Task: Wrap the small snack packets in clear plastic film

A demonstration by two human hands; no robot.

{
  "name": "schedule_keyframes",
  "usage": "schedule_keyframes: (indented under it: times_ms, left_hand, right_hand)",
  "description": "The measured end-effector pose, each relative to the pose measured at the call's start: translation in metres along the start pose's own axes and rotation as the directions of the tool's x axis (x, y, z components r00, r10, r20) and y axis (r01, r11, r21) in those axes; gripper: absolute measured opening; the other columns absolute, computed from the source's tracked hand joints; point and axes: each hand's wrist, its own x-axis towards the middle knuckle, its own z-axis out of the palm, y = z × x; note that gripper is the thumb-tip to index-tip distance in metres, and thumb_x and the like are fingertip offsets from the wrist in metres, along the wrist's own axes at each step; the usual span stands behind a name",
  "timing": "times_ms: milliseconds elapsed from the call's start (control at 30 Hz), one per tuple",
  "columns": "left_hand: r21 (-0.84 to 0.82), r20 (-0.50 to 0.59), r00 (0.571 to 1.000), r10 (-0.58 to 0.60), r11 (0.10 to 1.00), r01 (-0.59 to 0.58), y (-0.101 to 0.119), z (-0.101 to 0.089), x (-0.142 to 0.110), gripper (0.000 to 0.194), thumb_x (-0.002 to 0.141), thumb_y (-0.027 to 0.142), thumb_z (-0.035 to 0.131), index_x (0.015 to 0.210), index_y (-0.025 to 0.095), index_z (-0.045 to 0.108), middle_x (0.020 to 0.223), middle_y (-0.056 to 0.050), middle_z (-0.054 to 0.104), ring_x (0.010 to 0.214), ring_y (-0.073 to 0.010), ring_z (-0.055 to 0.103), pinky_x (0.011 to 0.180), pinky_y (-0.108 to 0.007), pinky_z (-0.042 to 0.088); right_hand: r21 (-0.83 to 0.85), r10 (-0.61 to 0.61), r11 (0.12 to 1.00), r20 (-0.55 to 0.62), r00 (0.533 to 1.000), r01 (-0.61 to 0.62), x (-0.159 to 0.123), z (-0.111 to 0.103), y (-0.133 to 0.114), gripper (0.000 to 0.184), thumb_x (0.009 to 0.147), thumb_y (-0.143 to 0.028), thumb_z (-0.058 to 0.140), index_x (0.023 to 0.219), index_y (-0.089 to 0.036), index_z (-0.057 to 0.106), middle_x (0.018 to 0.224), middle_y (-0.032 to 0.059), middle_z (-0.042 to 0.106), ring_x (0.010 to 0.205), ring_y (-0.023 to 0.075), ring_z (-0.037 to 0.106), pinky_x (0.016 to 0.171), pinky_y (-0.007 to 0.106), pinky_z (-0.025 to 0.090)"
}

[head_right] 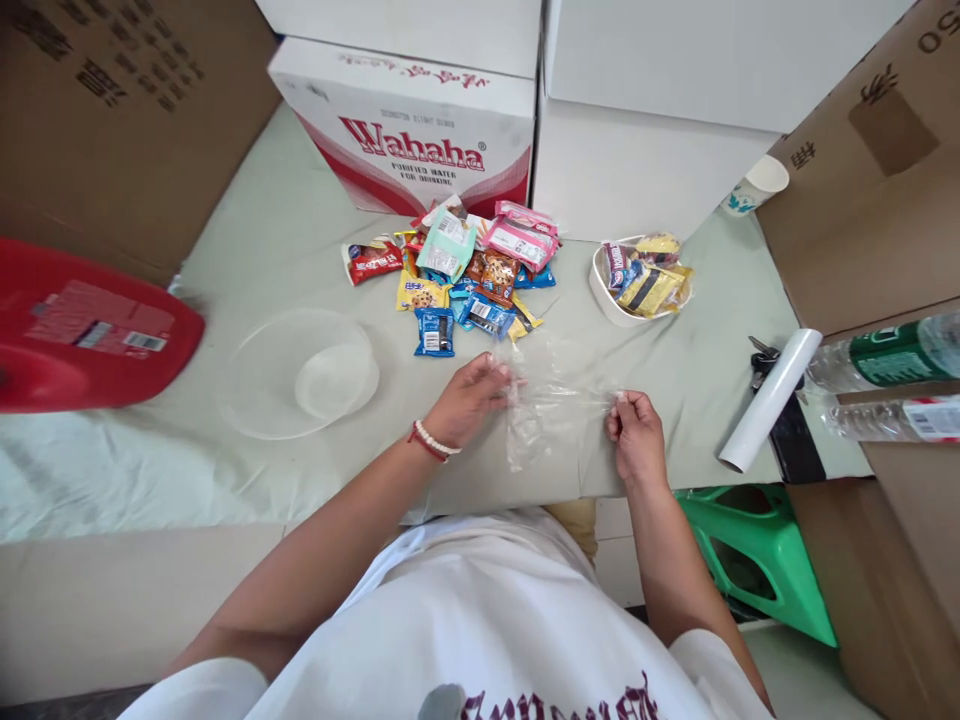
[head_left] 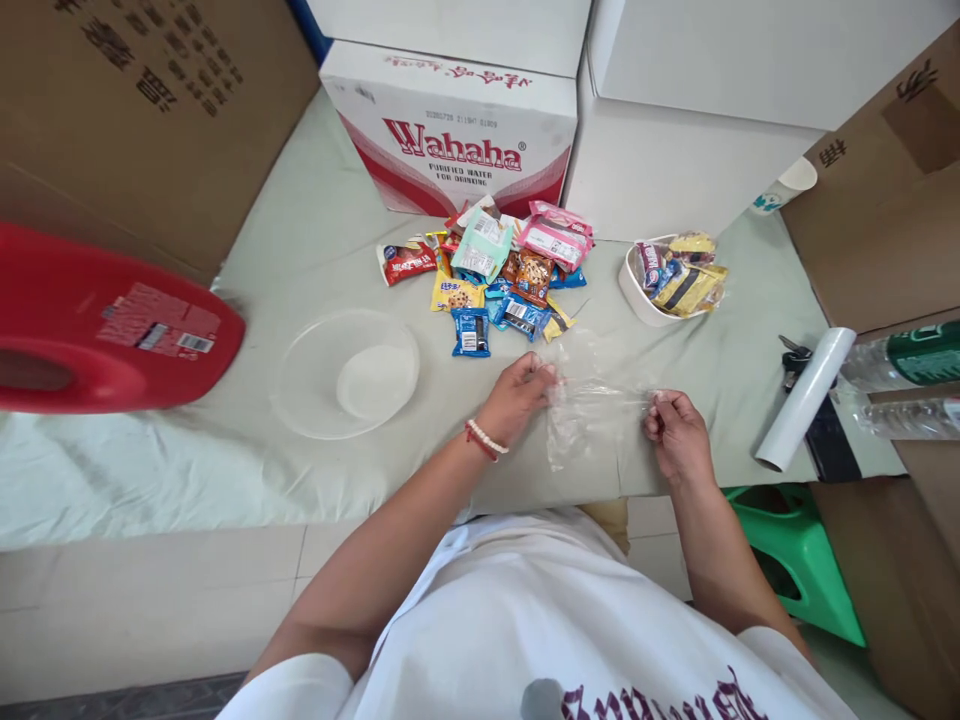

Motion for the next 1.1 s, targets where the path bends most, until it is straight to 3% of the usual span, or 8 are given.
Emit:
schedule_keyframes:
  times_ms: [167, 333, 500, 600, 700, 867, 967, 1100]
  left_hand:
    - [-0.021, -0.076, 0.996, -0.036, 0.999, 0.034, -0.005, -0.016, -0.019, 0.051, 0.077, 0.064, 0.075, 0.083, 0.022, 0.047, 0.083, 0.004, 0.061, 0.060, -0.0092, 0.063, 0.051, -0.021, 0.047]
    - [0.082, -0.206, 0.978, -0.015, 0.996, 0.032, -0.006, -0.026, -0.022, 0.053, 0.077, 0.065, 0.074, 0.079, 0.023, 0.042, 0.060, 0.010, 0.049, 0.040, -0.0044, 0.041, 0.037, -0.019, 0.027]
    - [-0.045, -0.260, 0.963, -0.077, 0.997, 0.067, 0.002, -0.033, -0.027, 0.056, 0.067, 0.058, 0.085, 0.091, 0.023, 0.048, 0.059, 0.011, 0.048, 0.049, -0.0071, 0.044, 0.044, -0.019, 0.028]
    - [-0.024, -0.228, 0.968, -0.103, 0.995, 0.100, -0.001, -0.033, -0.031, 0.060, 0.059, 0.044, 0.090, 0.103, 0.021, 0.056, 0.068, 0.008, 0.058, 0.053, -0.0071, 0.046, 0.051, -0.021, 0.033]
    - [0.056, -0.225, 0.970, -0.093, 0.993, 0.109, -0.007, -0.031, -0.032, 0.049, 0.056, 0.036, 0.089, 0.094, 0.017, 0.064, 0.069, 0.006, 0.058, 0.058, -0.0080, 0.047, 0.057, -0.023, 0.035]
    - [0.046, -0.190, 0.982, -0.004, 0.999, 0.013, -0.008, -0.026, -0.035, 0.038, 0.066, 0.043, 0.083, 0.083, 0.018, 0.061, 0.078, 0.004, 0.060, 0.071, -0.0103, 0.055, 0.068, -0.024, 0.045]
    - [-0.059, -0.218, 0.975, -0.034, 0.998, 0.021, -0.004, -0.026, -0.035, 0.042, 0.068, 0.046, 0.082, 0.089, 0.021, 0.055, 0.081, 0.005, 0.056, 0.070, -0.0097, 0.057, 0.066, -0.025, 0.051]
    - [-0.090, -0.379, 0.926, -0.010, 0.996, -0.026, -0.006, -0.037, -0.031, 0.038, 0.074, 0.043, 0.078, 0.090, 0.024, 0.048, 0.073, 0.009, 0.047, 0.053, -0.0050, 0.045, 0.049, -0.019, 0.045]
  right_hand:
    - [0.070, -0.023, 0.997, -0.021, 1.000, 0.024, 0.004, 0.002, 0.001, 0.039, 0.072, -0.046, 0.086, 0.087, -0.023, 0.058, 0.084, -0.0014, 0.068, 0.075, 0.0124, 0.068, 0.062, 0.024, 0.061]
    - [0.060, 0.010, 0.998, 0.006, 1.000, -0.011, 0.022, 0.013, -0.003, 0.037, 0.073, -0.042, 0.086, 0.086, -0.022, 0.058, 0.070, -0.0035, 0.065, 0.052, 0.0076, 0.056, 0.041, 0.015, 0.045]
    - [0.026, 0.044, 0.999, 0.066, 0.997, -0.046, 0.025, 0.022, -0.010, 0.053, 0.078, -0.064, 0.075, 0.110, -0.027, 0.056, 0.087, 0.0028, 0.070, 0.075, 0.0188, 0.071, 0.062, 0.032, 0.062]
    - [-0.206, -0.153, 0.966, 0.030, 0.988, 0.156, 0.007, 0.027, -0.013, 0.063, 0.077, -0.062, 0.077, 0.126, -0.030, 0.056, 0.116, 0.0072, 0.066, 0.086, 0.0184, 0.067, 0.062, 0.030, 0.059]
    - [-0.409, -0.424, 0.805, 0.112, 0.899, 0.430, -0.009, 0.035, -0.013, 0.062, 0.078, -0.046, 0.082, 0.133, -0.031, 0.057, 0.129, 0.0062, 0.061, 0.086, 0.0143, 0.060, 0.061, 0.024, 0.052]
    - [-0.473, -0.310, 0.753, 0.358, 0.881, 0.458, 0.003, 0.058, -0.002, 0.064, 0.075, -0.043, 0.079, 0.133, -0.025, 0.059, 0.114, 0.0056, 0.065, 0.066, 0.0116, 0.051, 0.061, 0.028, 0.047]
    - [-0.424, -0.186, 0.846, 0.333, 0.924, 0.324, 0.016, 0.063, 0.003, 0.036, 0.078, -0.047, 0.072, 0.101, -0.020, 0.069, 0.084, 0.0007, 0.063, 0.060, 0.0110, 0.043, 0.057, 0.027, 0.041]
    - [-0.299, -0.173, 0.924, 0.233, 0.957, 0.239, 0.011, 0.043, 0.001, 0.031, 0.076, -0.048, 0.075, 0.089, -0.020, 0.068, 0.074, -0.0023, 0.056, 0.058, 0.0102, 0.039, 0.050, 0.024, 0.031]
